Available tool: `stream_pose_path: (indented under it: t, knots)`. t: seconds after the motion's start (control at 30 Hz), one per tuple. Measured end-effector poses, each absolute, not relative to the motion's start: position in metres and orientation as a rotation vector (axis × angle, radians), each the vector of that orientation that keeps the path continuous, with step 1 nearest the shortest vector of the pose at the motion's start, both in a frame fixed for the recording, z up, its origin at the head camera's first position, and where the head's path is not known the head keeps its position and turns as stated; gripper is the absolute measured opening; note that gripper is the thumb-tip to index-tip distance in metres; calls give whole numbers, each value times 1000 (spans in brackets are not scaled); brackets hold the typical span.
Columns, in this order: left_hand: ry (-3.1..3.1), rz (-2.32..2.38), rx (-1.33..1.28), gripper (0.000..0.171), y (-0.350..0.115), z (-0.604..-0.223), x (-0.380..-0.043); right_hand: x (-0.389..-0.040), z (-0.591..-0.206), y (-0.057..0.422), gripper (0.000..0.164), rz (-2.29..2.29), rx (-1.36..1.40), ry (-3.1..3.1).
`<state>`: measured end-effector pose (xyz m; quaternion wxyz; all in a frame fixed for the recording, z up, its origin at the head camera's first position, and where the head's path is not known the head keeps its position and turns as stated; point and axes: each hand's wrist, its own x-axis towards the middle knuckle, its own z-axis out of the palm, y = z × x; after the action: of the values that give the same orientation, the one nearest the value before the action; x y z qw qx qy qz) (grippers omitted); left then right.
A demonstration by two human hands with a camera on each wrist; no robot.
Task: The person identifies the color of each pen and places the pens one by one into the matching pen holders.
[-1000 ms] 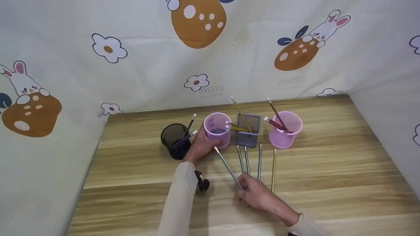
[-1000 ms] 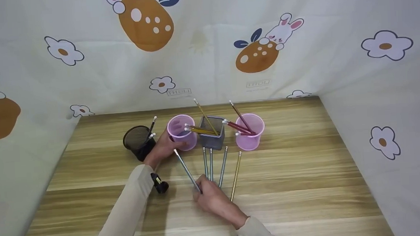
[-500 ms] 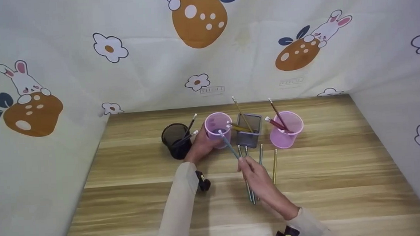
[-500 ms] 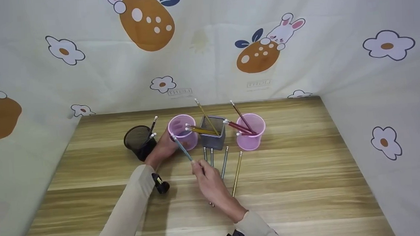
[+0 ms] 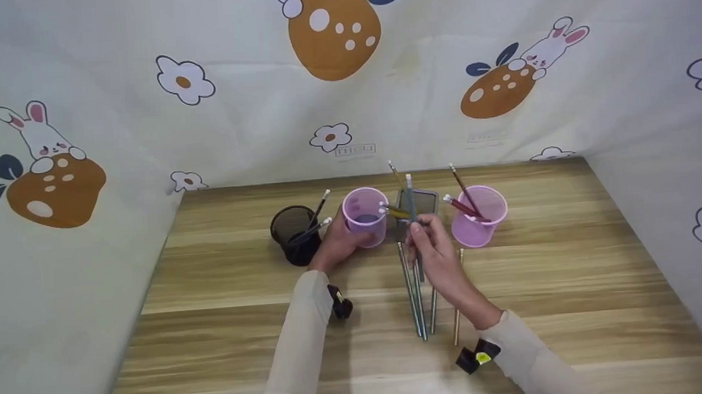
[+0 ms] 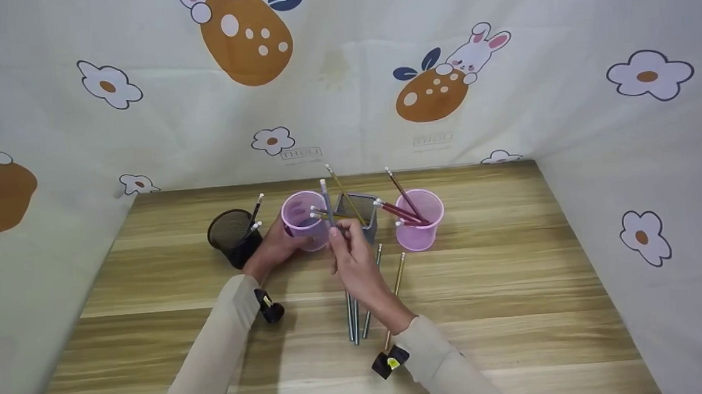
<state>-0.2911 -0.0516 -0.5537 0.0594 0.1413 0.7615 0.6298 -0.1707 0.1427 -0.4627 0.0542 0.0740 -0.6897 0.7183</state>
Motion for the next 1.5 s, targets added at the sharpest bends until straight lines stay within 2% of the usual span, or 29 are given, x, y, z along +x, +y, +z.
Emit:
stream_pose_path:
  t: [0.17, 0.43, 1.03, 1.5]
  knots:
    - [2293, 1903, 422, 94, -52, -553, -291, -185, -451, 146, 27, 2123, 128, -2007]
    - [2314, 1907, 425, 94, -52, -553, -291, -201, -432, 151, 21, 1914, 43, -2031]
    - [2305, 1914, 418, 95, -53, -552, -291, -228, -411, 159, 20, 1921, 36, -1932]
    - [2338, 1904, 436, 92, -52, -553, -289, -257, -401, 151, 31, 1945, 41, -1889]
